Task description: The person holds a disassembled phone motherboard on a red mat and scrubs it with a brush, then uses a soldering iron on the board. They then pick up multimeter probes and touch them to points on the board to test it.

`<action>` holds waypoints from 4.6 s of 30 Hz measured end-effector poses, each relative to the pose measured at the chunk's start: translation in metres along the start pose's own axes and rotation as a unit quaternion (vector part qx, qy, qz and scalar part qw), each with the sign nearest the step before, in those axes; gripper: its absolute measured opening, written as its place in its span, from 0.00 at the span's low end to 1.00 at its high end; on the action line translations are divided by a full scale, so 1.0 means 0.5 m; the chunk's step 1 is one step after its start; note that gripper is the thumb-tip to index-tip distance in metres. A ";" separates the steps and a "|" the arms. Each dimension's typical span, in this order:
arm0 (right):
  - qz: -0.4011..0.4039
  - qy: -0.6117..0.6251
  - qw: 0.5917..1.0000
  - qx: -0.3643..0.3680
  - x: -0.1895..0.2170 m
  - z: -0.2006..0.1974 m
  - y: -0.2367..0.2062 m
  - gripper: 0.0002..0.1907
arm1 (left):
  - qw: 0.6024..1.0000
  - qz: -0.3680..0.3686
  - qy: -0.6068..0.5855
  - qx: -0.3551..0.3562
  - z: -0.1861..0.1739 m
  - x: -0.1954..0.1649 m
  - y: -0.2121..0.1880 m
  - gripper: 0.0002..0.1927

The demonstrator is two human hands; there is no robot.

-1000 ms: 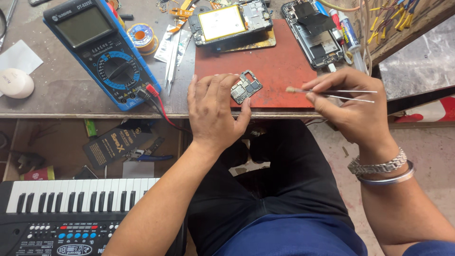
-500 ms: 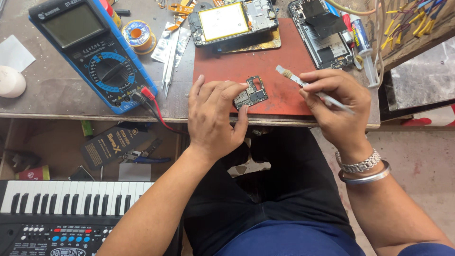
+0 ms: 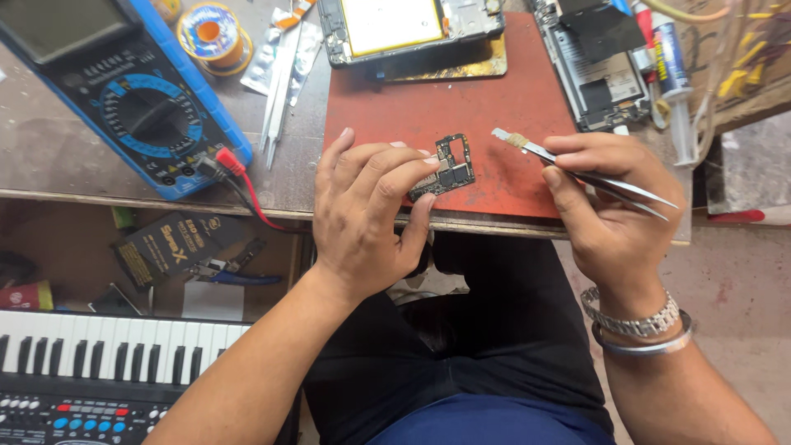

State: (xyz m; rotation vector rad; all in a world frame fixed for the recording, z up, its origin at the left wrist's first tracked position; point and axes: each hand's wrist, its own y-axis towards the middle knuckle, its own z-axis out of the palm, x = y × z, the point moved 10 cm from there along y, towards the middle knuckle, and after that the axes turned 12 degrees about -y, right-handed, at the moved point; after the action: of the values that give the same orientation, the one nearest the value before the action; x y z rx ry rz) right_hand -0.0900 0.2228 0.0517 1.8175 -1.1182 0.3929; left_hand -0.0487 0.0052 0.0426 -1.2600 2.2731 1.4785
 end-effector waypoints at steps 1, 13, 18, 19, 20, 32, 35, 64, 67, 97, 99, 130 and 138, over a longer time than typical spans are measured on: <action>0.003 -0.005 1.000 -0.006 -0.004 0.001 0.004 0.07 | 1.000 -0.002 -0.001 0.002 0.003 0.007 0.001 0.21; 0.038 -0.025 0.999 0.002 -0.100 0.033 -0.022 0.10 | 0.999 -0.037 -0.007 0.013 0.036 0.079 0.010 0.18; 0.034 -0.008 0.999 -0.007 -0.134 0.044 -0.046 0.12 | 0.999 -0.040 -0.005 0.024 0.041 0.097 0.006 0.19; 0.035 -0.006 0.999 -0.008 -0.136 0.044 -0.049 0.12 | 0.999 -0.042 -0.005 0.027 0.042 0.098 0.005 0.19; 0.035 -0.004 0.999 -0.008 -0.136 0.045 -0.052 0.12 | 0.999 -0.043 -0.004 0.028 0.043 0.098 0.004 0.19; 0.066 -0.015 0.996 -0.049 -0.073 0.026 -0.032 0.09 | 0.997 -0.059 0.039 0.027 0.005 0.064 0.004 0.20; 0.074 0.066 0.995 -0.014 -0.046 0.028 -0.014 0.06 | 0.998 -0.054 0.039 0.014 -0.008 0.044 0.000 0.21; -0.183 -0.320 0.926 0.076 0.049 -0.010 0.105 0.24 | 0.998 -0.005 0.066 0.004 -0.034 -0.047 -0.021 0.16; -0.222 -0.437 0.871 0.025 0.046 0.007 0.166 0.24 | 0.998 -0.005 0.064 0.003 -0.036 -0.050 -0.023 0.16; -0.251 -0.391 0.885 -0.018 0.117 0.056 0.187 0.10 | 0.999 -0.010 0.052 0.003 -0.045 -0.042 -0.022 0.17; -0.309 -0.329 0.892 0.011 0.162 0.075 0.135 0.11 | 0.999 -0.015 0.044 -0.001 -0.046 -0.040 -0.025 0.17; -0.027 0.009 0.993 0.113 0.058 0.109 0.014 0.09 | 0.998 -0.049 -0.041 -0.030 -0.021 0.019 -0.002 0.25; -0.179 -0.044 0.973 0.135 0.106 0.116 0.012 0.09 | 0.998 -0.050 -0.041 -0.026 -0.019 0.023 -0.005 0.25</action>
State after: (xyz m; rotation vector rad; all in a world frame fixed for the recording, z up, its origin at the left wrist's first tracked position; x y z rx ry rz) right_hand -0.0774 0.1453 0.0604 2.2478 -0.7974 0.2599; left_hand -0.0511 -0.0093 0.0395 -1.2824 2.1003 1.5345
